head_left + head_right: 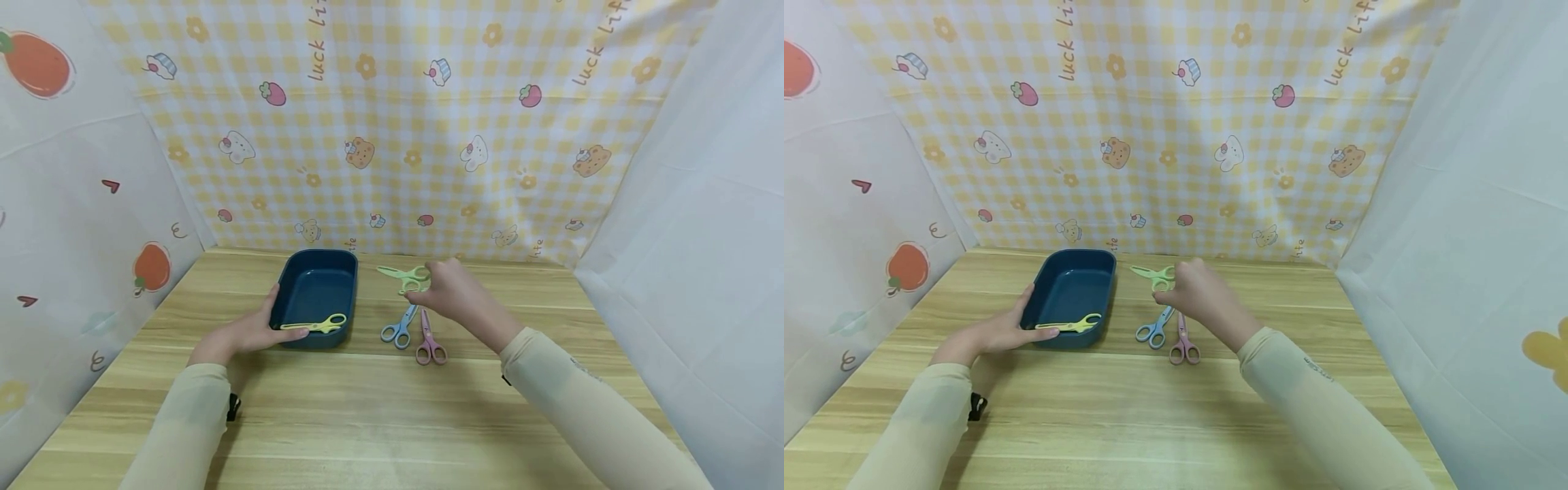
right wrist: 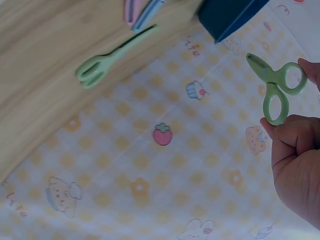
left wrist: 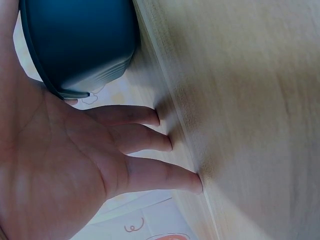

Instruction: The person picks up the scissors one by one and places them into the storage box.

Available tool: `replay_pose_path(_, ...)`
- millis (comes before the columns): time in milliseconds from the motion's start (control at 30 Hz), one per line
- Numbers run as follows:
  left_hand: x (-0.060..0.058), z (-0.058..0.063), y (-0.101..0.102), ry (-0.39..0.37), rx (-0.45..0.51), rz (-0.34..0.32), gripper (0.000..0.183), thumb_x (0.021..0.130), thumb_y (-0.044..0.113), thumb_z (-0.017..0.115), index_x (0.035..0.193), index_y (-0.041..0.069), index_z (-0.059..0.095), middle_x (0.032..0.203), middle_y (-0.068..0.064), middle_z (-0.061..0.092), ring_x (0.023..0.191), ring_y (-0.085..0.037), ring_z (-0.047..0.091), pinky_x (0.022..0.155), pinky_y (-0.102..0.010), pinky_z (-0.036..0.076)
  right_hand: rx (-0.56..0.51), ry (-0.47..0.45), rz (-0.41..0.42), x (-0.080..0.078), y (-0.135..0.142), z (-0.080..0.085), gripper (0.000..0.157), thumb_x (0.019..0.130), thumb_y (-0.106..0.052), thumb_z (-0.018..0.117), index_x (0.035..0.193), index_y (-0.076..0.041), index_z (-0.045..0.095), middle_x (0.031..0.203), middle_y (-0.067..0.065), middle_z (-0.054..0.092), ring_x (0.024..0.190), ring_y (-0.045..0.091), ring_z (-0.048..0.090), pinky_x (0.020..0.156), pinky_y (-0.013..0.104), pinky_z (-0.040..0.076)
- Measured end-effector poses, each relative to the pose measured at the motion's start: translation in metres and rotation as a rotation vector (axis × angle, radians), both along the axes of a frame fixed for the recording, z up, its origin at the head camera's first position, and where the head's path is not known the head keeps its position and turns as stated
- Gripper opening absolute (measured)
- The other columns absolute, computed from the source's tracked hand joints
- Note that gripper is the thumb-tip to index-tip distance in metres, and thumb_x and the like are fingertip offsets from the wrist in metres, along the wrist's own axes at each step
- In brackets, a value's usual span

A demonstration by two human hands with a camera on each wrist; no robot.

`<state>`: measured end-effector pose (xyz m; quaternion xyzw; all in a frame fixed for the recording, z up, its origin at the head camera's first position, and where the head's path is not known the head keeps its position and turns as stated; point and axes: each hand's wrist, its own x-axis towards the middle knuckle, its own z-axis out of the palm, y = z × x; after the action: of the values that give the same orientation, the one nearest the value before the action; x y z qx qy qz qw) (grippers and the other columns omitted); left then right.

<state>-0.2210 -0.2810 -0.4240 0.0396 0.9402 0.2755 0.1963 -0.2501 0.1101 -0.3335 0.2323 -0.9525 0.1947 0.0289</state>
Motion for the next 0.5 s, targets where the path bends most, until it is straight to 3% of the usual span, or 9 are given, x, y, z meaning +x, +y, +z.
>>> replay_pose_path(233, 0.001, 0.001, 0.001, -0.007, -0.023, -0.003, 0.139, 0.089, 0.083, 0.062, 0.165, 0.010, -0.028, 0.167, -0.045, 0.017, 0.150, -0.062, 0.037, 0.114, -0.073, 0.041, 0.024, 0.072, 0.041, -0.004, -0.022, 0.014, 0.047, 0.093, -0.040, 0.081, 0.103, 0.004, 0.070, 0.053, -0.010, 0.032, 0.042, 0.004, 0.030, 0.042, 0.020, 0.025)
replay_pose_path(500, 0.000, 0.001, 0.001, -0.008, 0.002, 0.001, 0.140, 0.089, 0.081, 0.063, 0.165, 0.009, -0.030, 0.168, -0.045, 0.017, 0.150, -0.063, 0.035, 0.115, -0.074, 0.039, 0.001, 0.024, 0.062, -0.009, -0.044, 0.023, 0.038, 0.094, -0.039, 0.080, 0.082, -0.009, 0.060, 0.062, -0.005, 0.042, 0.044, 0.006, 0.036, 0.045, 0.020, 0.030)
